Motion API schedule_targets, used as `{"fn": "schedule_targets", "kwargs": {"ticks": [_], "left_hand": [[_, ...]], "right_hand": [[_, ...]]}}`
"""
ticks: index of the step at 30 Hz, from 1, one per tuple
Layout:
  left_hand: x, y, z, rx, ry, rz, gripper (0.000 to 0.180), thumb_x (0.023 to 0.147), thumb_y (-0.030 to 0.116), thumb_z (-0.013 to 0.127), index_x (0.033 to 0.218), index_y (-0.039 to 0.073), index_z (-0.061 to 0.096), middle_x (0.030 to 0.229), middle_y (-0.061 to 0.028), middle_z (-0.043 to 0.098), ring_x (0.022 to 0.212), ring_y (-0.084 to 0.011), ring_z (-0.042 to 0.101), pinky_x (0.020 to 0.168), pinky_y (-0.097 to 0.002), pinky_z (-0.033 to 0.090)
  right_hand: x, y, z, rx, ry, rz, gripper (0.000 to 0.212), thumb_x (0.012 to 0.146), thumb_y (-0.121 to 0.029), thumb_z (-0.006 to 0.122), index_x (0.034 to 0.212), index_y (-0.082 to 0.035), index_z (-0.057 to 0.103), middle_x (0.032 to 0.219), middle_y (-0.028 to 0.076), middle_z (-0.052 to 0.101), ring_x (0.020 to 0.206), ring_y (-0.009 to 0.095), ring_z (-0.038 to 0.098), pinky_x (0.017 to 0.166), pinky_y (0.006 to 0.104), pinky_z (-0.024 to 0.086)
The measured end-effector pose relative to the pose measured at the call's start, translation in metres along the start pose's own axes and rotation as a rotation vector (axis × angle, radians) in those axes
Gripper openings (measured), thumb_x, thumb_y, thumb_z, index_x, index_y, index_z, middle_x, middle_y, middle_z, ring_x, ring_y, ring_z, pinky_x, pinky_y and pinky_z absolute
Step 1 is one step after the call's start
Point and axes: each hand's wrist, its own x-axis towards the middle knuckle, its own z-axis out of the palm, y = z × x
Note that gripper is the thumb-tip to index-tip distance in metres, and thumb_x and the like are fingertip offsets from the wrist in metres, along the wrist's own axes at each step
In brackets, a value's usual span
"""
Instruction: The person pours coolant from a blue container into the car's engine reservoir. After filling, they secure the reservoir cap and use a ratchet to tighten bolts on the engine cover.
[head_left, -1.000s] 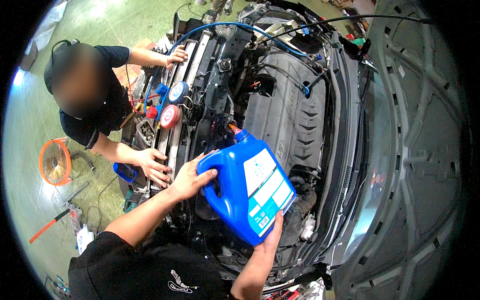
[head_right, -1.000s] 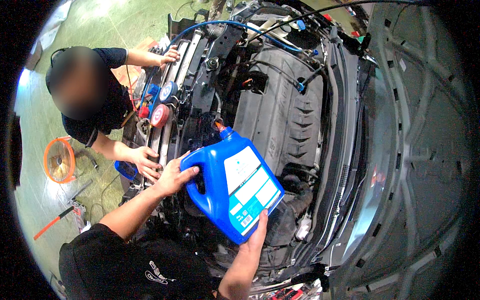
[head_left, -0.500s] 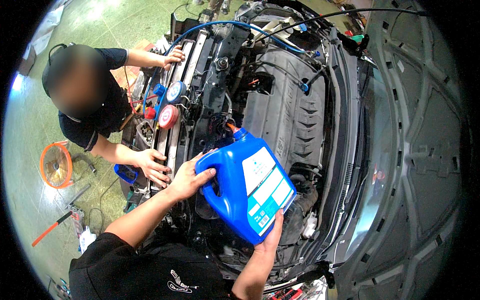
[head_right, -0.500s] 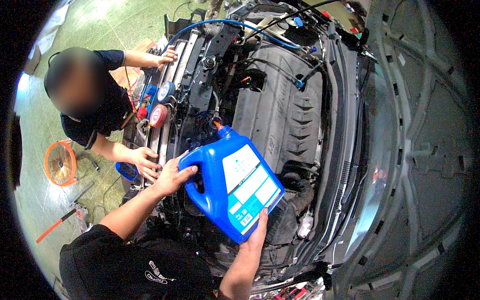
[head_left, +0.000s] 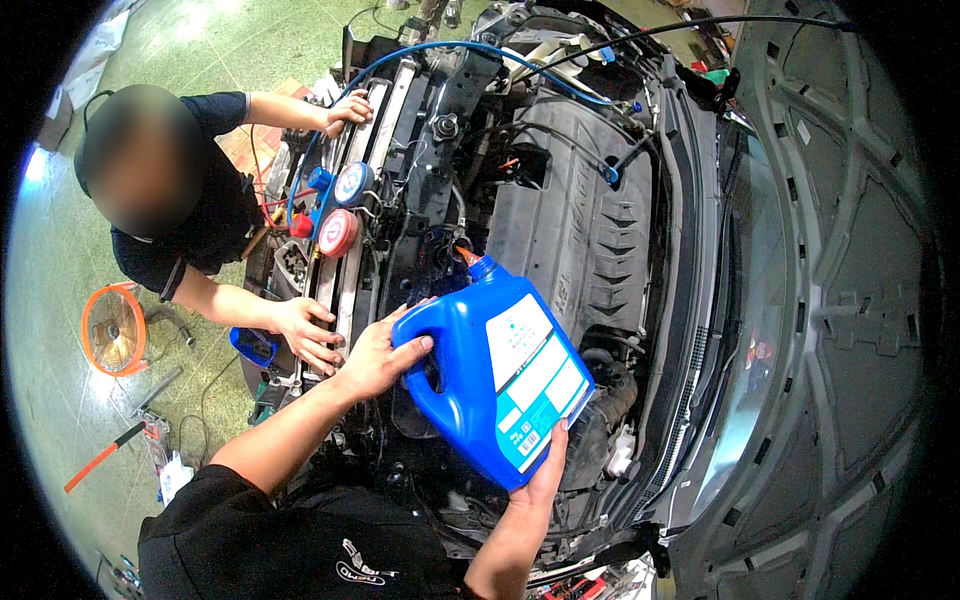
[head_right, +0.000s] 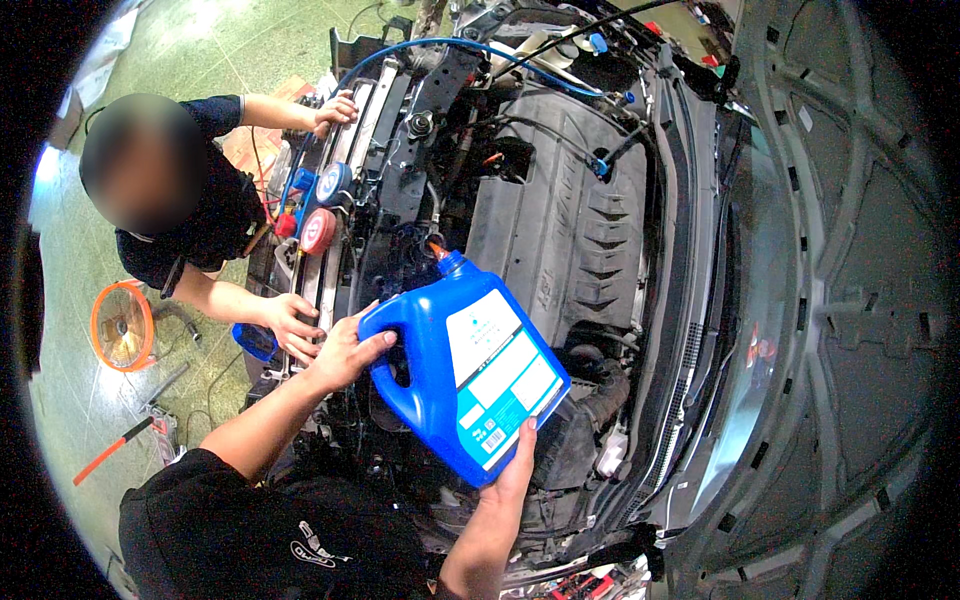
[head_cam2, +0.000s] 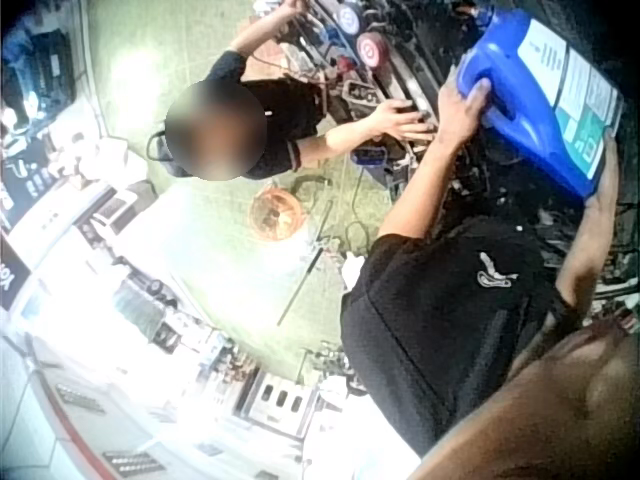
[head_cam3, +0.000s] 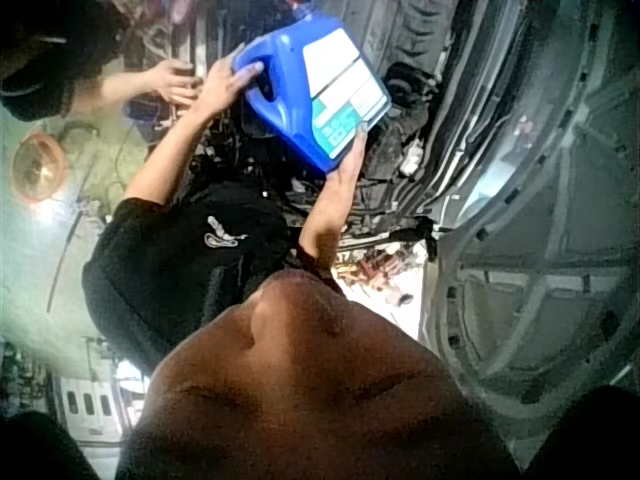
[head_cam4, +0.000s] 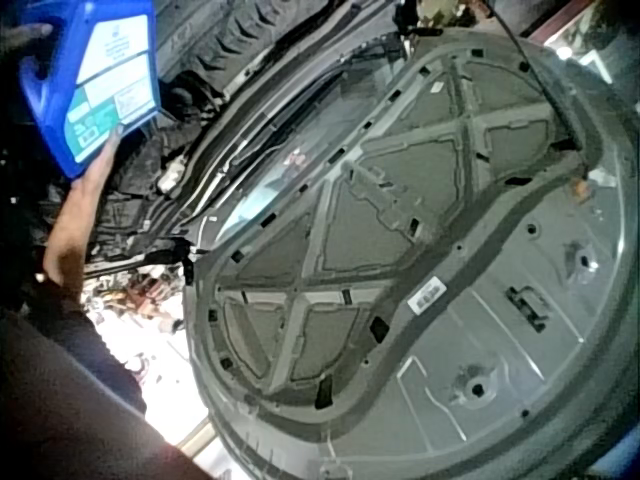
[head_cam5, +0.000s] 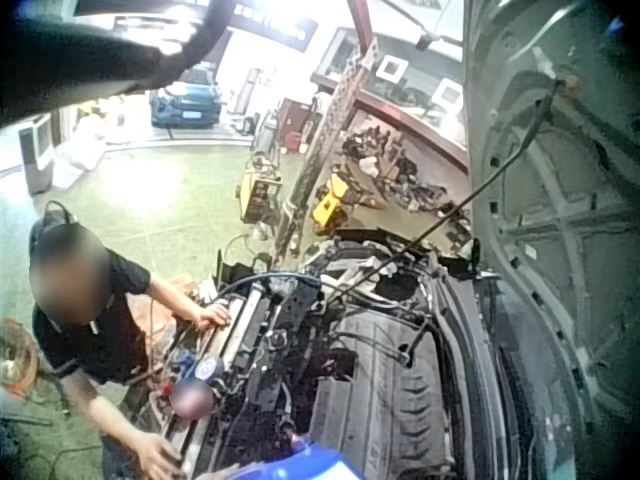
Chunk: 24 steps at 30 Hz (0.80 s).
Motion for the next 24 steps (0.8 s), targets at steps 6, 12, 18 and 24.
{"fn": "schedule_targets", "kwargs": {"ticks": [6, 12, 18, 24], "left_hand": [[0.0007, -0.0023, 0.0002, -0.008, 0.015, 0.014, 0.062, 0.100, 0.037, 0.067, 0.147, -0.001, 0.054, 0.146, -0.0190, 0.062, 0.141, -0.0284, 0.054, 0.129, -0.0453, 0.021], [0.0012, -0.0023, 0.0035, 0.021, 0.092, 0.076, 0.056, 0.097, 0.047, 0.067, 0.127, -0.001, 0.067, 0.119, -0.0233, 0.071, 0.129, -0.0320, 0.059, 0.116, -0.0434, 0.038], [0.0002, -0.0039, 0.0052, 0.022, 0.111, 0.054, 0.057, 0.096, 0.049, 0.067, 0.125, -0.001, 0.068, 0.120, -0.0253, 0.071, 0.133, -0.0360, 0.058, 0.116, -0.0449, 0.038], [0.0015, -0.0040, 0.0034, 0.057, 0.102, 0.075, 0.059, 0.097, 0.046, 0.068, 0.133, 0.000, 0.063, 0.120, -0.0197, 0.069, 0.121, -0.0283, 0.061, 0.116, -0.0432, 0.037]], "right_hand": [[-0.0003, 0.0004, -0.0004, 0.003, -0.035, -0.016, 0.070, 0.107, -0.048, 0.055, 0.155, 0.000, 0.040, 0.144, 0.019, 0.058, 0.125, 0.032, 0.063, 0.104, 0.0447, 0.053], [-0.0023, -0.0008, 0.0006, -0.028, -0.012, -0.026, 0.071, 0.107, -0.049, 0.055, 0.156, 0.001, 0.038, 0.145, 0.020, 0.058, 0.126, 0.032, 0.063, 0.104, 0.0449, 0.053], [-0.0032, -0.0020, 0.0031, -0.014, 0.017, -0.020, 0.067, 0.107, -0.046, 0.055, 0.154, 0.000, 0.041, 0.143, 0.020, 0.060, 0.124, 0.032, 0.064, 0.101, 0.0439, 0.055], [-0.0031, -0.0034, 0.0033, -0.035, -0.001, -0.024, 0.071, 0.107, -0.049, 0.054, 0.155, 0.001, 0.039, 0.145, 0.020, 0.058, 0.126, 0.033, 0.063, 0.104, 0.0448, 0.053]]}}
